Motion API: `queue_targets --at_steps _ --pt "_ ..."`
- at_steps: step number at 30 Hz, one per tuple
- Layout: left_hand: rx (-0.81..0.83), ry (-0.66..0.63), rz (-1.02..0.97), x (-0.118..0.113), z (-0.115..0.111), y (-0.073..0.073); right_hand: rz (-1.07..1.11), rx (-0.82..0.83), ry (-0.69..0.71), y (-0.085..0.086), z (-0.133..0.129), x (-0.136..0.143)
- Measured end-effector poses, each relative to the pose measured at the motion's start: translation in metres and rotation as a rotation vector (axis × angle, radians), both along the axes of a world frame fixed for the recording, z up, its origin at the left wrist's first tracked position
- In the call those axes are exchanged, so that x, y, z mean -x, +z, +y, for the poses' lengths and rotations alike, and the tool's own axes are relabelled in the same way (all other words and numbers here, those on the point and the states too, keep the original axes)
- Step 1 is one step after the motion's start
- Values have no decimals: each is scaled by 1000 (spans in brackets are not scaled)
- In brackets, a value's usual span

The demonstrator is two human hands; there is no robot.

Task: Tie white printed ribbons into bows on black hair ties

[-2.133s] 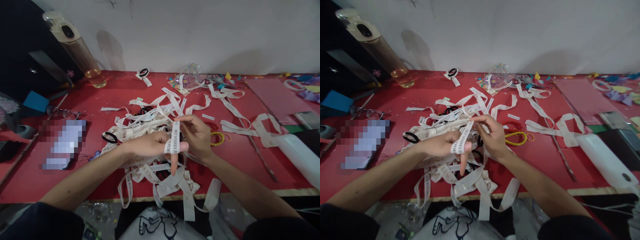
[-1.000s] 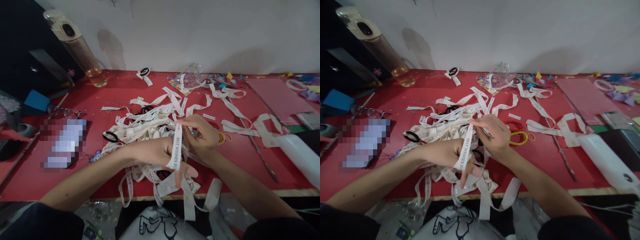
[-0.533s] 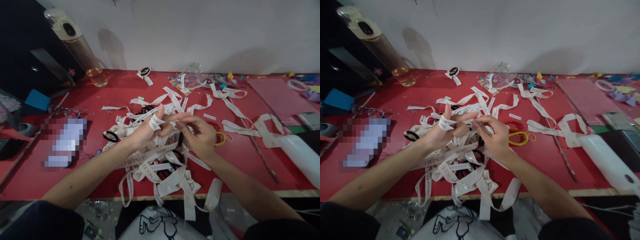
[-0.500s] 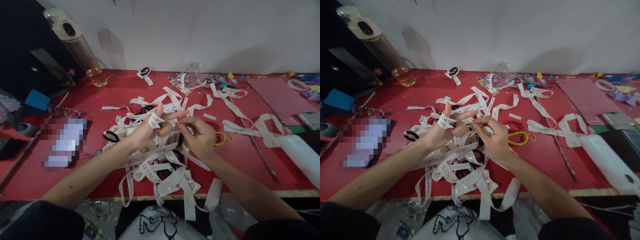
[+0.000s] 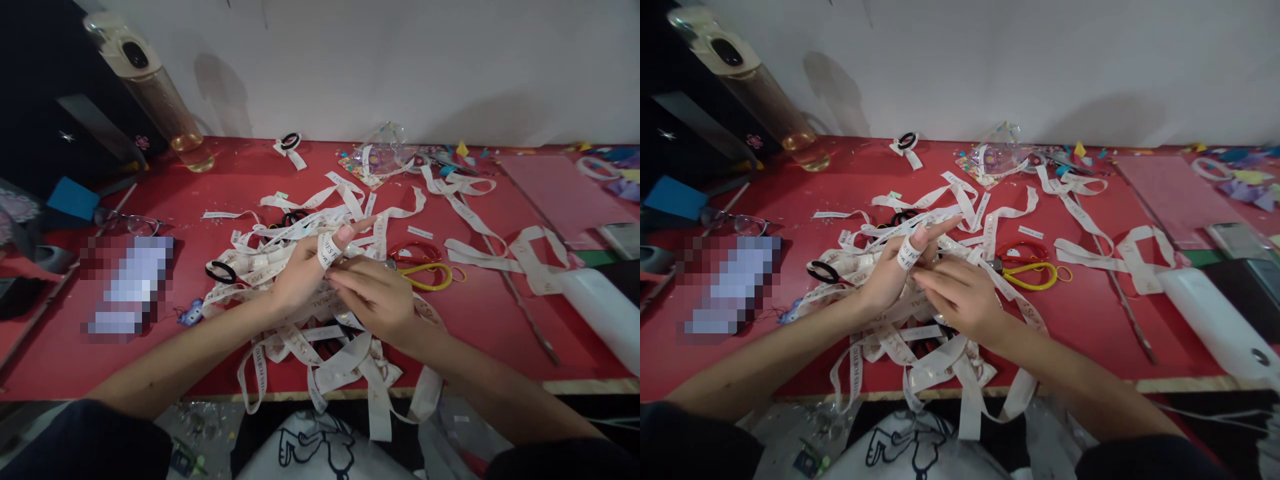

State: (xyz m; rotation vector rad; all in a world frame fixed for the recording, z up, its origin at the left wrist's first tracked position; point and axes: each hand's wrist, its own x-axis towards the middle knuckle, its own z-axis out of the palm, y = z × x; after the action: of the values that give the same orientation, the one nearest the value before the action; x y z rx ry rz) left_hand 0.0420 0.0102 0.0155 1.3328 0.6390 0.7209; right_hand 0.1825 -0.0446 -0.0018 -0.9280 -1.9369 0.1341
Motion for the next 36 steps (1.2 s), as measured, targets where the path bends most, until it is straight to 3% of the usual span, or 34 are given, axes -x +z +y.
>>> queue_targets --at_steps 4,10,14,16,21,27,30,36 --pt "36 72 -135 -2 -4 -5 -66 -47 20 -5 0 -1" --pt "-109 104 -149 1 -5 -5 137 170 -158 -5 0 -8" --pt "-246 -13 -75 5 -2 0 409 398 -277 -9 11 -20" --pt "-241 -58 -25 5 -1 2 539 410 -281 -13 18 -26" --pt "-232 -23 45 5 -1 4 737 328 -120 -14 25 -32" --pt "-270 -77 0 5 1 2 533 653 189 -3 16 -29" --pt "-319 -114 -14 6 3 1 550 691 199 -6 19 -30" --pt "-395 -218 46 9 4 5 622 600 177 0 21 -28"
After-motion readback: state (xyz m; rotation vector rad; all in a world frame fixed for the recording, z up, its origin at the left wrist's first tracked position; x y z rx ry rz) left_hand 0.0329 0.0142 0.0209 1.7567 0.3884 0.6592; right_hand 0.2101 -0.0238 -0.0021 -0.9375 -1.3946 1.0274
